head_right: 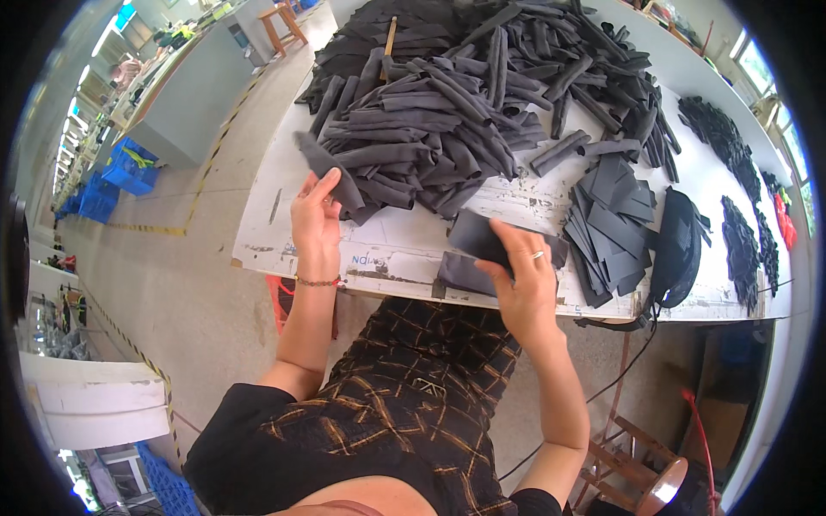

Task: The person inserts a dark gray fabric tube into a flat dark gray fabric piece, aligning the edges and smoothing the seam. They repeat this process with multiple fabric pieces, stacking the assembled units on the table.

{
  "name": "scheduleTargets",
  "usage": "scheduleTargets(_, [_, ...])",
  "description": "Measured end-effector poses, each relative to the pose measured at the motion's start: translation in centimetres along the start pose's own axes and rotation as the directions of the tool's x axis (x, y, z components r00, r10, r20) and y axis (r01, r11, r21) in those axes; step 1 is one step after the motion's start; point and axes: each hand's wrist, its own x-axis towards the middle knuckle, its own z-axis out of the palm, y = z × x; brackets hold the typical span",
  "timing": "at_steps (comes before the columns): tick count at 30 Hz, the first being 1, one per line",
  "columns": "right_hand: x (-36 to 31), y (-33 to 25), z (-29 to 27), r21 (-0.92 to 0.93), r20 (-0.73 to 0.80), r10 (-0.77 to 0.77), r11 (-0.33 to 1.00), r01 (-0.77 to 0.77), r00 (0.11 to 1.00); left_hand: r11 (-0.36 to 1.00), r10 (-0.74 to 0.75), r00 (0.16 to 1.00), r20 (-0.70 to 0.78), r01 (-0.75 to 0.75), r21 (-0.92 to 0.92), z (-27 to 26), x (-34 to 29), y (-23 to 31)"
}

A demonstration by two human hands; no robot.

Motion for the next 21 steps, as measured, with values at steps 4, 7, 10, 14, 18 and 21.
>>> scheduleTargets(4, [0.2,-1.4,1.1,0.097,0.011,-0.067,0.993,0.065,0.998,0.979,-0.136,0.969,0.207,0.164,-0.124,0.6,-0.9,1.2])
scheduleTargets(7, [1.2,-2.0,1.5,0.067,0.007,-0.149,0.987,0.149,0.989,0.941,-0.257,0.905,0.339,0.314,-0.125,2.1,-1.6,1.0])
scheduleTargets(10, [1.6,-2.1,1.3,-0.004,0.013,-0.172,0.985,0.172,0.985,0.926,-0.301,0.854,0.425,0.369,-0.086,3.1,-1.8,-0.1])
scheduleTargets(14, [1.9,-2.2,0.7,-0.099,0.013,-0.187,0.977,0.188,0.982,0.923,-0.331,0.839,0.432,0.384,-0.039,4.5,-2.4,-1.2])
scheduleTargets(18, [2.1,-2.8,0.5,-0.117,0.022,-0.188,0.975,0.189,0.982,0.915,-0.365,0.799,0.478,0.403,0.025,5.2,-3.1,-2.0])
scheduleTargets(21, [2.2,-2.5,0.6,-0.215,0.016,-0.206,0.955,0.205,0.978,0.893,-0.402,0.754,0.520,0.449,0.040,5.4,-3.7,-2.1])
